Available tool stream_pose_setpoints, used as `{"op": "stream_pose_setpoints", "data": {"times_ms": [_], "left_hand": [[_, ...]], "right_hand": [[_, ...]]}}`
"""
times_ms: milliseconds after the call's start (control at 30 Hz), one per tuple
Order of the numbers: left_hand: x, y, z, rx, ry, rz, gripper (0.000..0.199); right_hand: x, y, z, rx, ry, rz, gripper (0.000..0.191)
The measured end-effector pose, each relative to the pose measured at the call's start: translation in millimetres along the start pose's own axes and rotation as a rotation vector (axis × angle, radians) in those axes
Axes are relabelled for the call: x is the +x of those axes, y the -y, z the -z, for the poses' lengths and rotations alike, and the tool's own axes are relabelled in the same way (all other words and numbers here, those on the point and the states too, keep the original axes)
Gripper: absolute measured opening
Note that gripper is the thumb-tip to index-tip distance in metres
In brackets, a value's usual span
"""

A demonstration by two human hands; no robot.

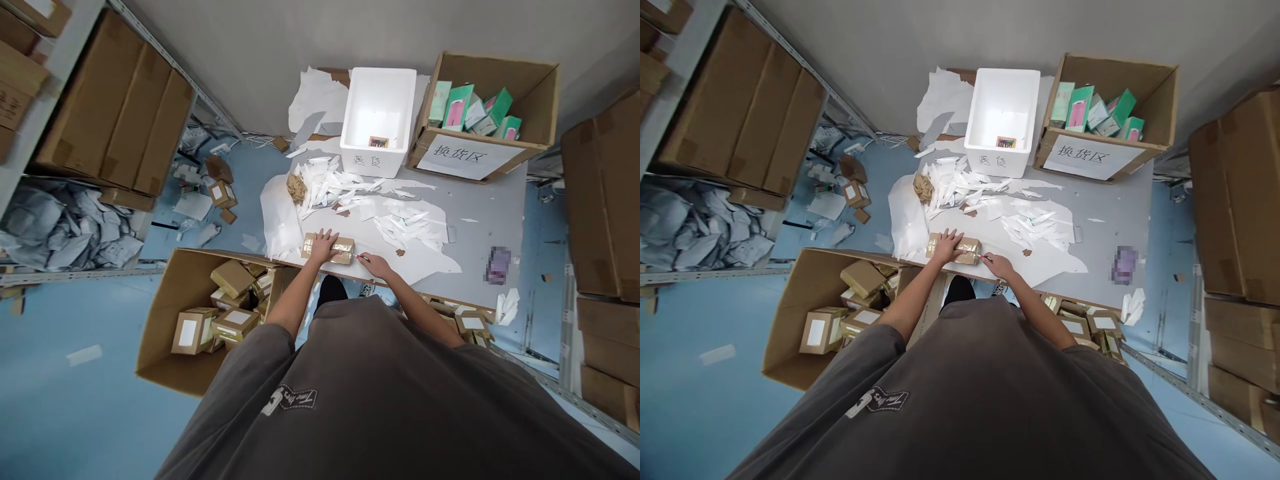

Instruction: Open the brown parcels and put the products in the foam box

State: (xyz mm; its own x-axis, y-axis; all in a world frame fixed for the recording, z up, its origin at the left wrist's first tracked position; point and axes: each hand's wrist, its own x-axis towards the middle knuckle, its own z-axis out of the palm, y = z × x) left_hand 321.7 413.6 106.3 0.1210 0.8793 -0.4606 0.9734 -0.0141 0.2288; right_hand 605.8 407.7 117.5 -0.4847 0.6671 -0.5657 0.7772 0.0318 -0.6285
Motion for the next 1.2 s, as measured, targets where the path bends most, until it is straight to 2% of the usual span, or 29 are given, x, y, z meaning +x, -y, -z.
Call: {"op": "stream_pose_setpoints", "data": {"times_ms": [100, 200, 333, 467, 1067, 1200], "left_hand": [[-13.3, -1.9, -10.8, 0.0, -0.087, -0.037, 0.075], [-22.7, -8.8, -22.2, -0.018, -0.155, 0.004, 0.069], [-26.4, -17.4, -30.2, -0.07, -0.177, 0.057, 0.069], [-26.8, -20.0, -30.4, -0.104, -0.17, 0.07, 0.074], [-26.4, -17.1, -32.9, -0.115, -0.207, 0.049, 0.068], [-26.5, -17.8, -32.0, -0.127, -0.187, 0.048, 0.072]], "right_hand": [[1.4, 1.7, -5.3, -0.096, -0.004, 0.048, 0.042], [2.4, 6.1, -8.9, -0.204, -0.029, 0.029, 0.043], [0.3, 17.3, -15.8, -0.344, -0.065, -0.003, 0.043], [-4.1, 25.5, -20.2, -0.408, -0.084, -0.006, 0.045], [-3.3, 30.2, -4.2, -0.469, -0.036, 0.048, 0.041], [0.8, 36.0, -11.4, -0.48, -0.063, 0.016, 0.043]]}}
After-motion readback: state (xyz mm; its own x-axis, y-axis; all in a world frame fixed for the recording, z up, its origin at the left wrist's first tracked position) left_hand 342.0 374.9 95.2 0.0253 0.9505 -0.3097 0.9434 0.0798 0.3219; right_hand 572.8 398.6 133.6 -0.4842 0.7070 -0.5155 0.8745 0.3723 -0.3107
